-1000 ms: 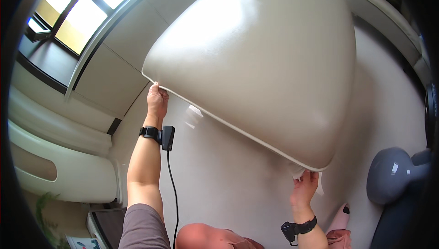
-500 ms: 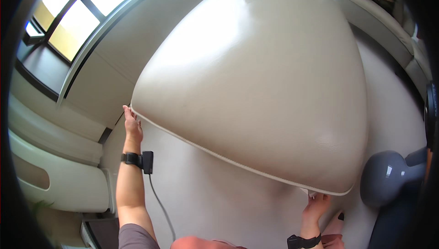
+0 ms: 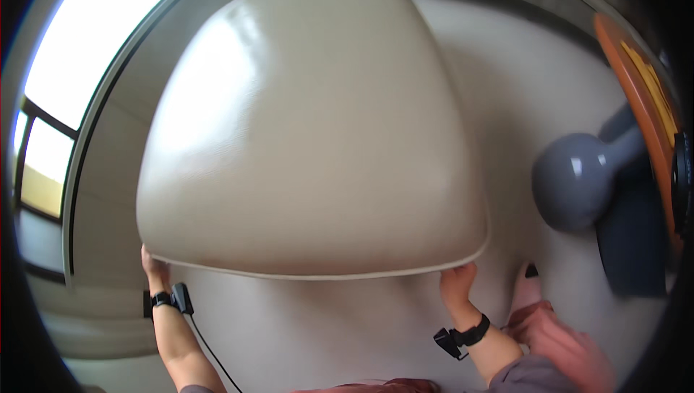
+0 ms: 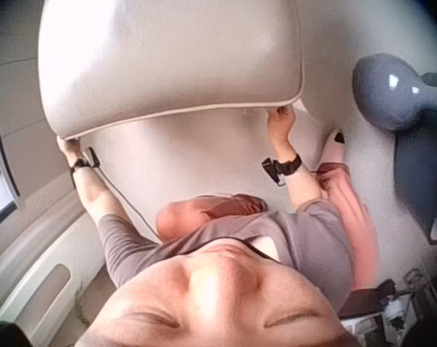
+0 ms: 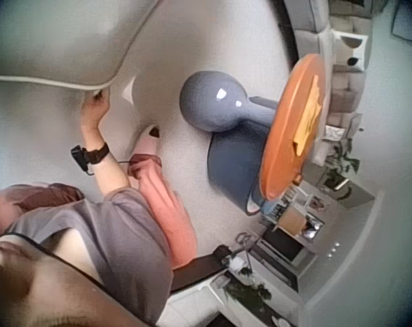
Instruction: The person cleans the surface and sides of a piece of furniture with a white cloth, moving the item to reach the lower edges.
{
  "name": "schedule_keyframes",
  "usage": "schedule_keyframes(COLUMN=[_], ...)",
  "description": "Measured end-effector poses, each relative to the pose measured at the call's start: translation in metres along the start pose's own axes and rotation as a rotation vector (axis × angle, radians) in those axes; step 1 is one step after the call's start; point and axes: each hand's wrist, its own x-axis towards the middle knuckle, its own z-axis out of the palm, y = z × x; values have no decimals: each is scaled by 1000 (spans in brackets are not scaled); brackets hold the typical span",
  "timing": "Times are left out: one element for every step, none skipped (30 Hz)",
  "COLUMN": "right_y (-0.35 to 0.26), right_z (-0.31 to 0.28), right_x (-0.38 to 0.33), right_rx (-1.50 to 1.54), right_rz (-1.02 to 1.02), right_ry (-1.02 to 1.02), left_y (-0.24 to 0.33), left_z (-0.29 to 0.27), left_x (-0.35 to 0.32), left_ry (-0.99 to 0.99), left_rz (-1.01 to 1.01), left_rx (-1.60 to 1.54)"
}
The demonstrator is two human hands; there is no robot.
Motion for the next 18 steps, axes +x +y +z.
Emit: schedule_keyframes(right_y=[-11, -21, -30, -36, -48, -57, -68, -69, -68, -75, -83, -88, -85, -83, -81, -79, -80, -79], right_z=[5, 13, 23, 25, 23, 23, 27, 28, 26, 22, 19, 15, 17, 20, 19, 17, 27, 38], right_x=[2, 2, 4, 4, 7, 11, 14, 18, 26, 41, 56, 74, 88, 95, 103, 108, 102, 86], right_rx=[5, 15, 29, 24, 14, -64, -121, -126, -149, -148, -139, -61, 33, 39, 107, 173, 181, 73], right_rz=[-3, -2, -29, -50, -39, -46, -54, -112, -172, -190, -206, -191, -171, -164, -179, -196, -182, -131], right_ry=[-9, -20, -14, -1, 39, 26, -9, 3, 22, -3, -33, -54, -83, -72, -27, 19, 33, 123], left_y=[2, 7, 14, 17, 22, 30, 42, 46, 44, 46, 52, 53, 55, 53, 44, 35, 42, 45], left_z=[-8, -14, -37, -33, -36, -1, 2, -43, -40, -26, -19, -19, -27, -31, -24, -15, -9, -8], left_x=[2, 0, 5, 2, -3, -25, -41, -40, -45, -58, -68, -68, -69, -69, -74, -81, -81, -83], left_ry=[28, 129, 96, 92, 61, 155, 230, -15, -32, 57, 151, 139, 83, 21, 9, 26, 47, 83], left_rz=[-58, -83, -88, -170, -191, -196, -167, -176, -187, -181, -169, -173, -166, -163, -169, -152, -128, -125], left_rx=[27, 12, 27, -5, 56, 24, 30, 75, 77, 53, 34, 44, 33, 14, 17, 12, 24, 37])
